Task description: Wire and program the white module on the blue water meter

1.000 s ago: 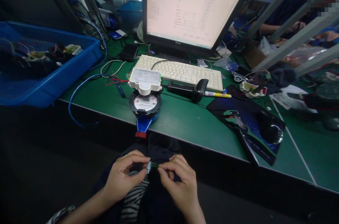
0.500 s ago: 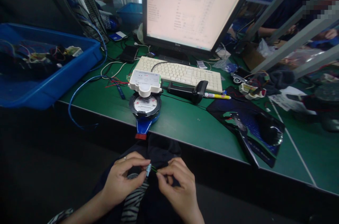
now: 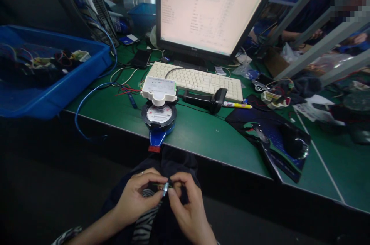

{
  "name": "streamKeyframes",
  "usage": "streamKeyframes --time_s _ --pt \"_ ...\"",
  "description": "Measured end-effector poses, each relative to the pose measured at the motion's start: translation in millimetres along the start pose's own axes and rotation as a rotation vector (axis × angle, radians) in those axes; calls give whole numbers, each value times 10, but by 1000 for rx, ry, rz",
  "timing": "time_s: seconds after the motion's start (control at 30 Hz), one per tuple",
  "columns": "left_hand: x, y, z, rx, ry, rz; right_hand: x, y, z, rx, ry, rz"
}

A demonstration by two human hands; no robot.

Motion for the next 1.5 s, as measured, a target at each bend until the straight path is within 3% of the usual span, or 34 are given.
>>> streamKeyframes --time_s 0.13,0.33,0.67,1.03,1.5 --pt "20 -59 19 -44 -34 72 46 9 29 44 -83 -3" --pt "19 -87 39 -154 -42 174 55 -37 -87 -59 -66 24" --pt "-108 6 -24 -15 -56 58 -19 -58 -106 -182 -55 109" --pt "-472 -74 -99 -86 174 29 -227 57 -114 -148 59 177" --pt "-771 -188 -92 -151 376 38 -206 115 -156 -92 86 139"
Point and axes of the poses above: each hand's wrist, its own z-axis away from the middle knuckle, its own x-axis out of the palm, y = z × x, the point moved 2 cm from there along -z, towards the middle knuckle, and after that the axes turned 9 degrees about -x, right-handed, at the moved point
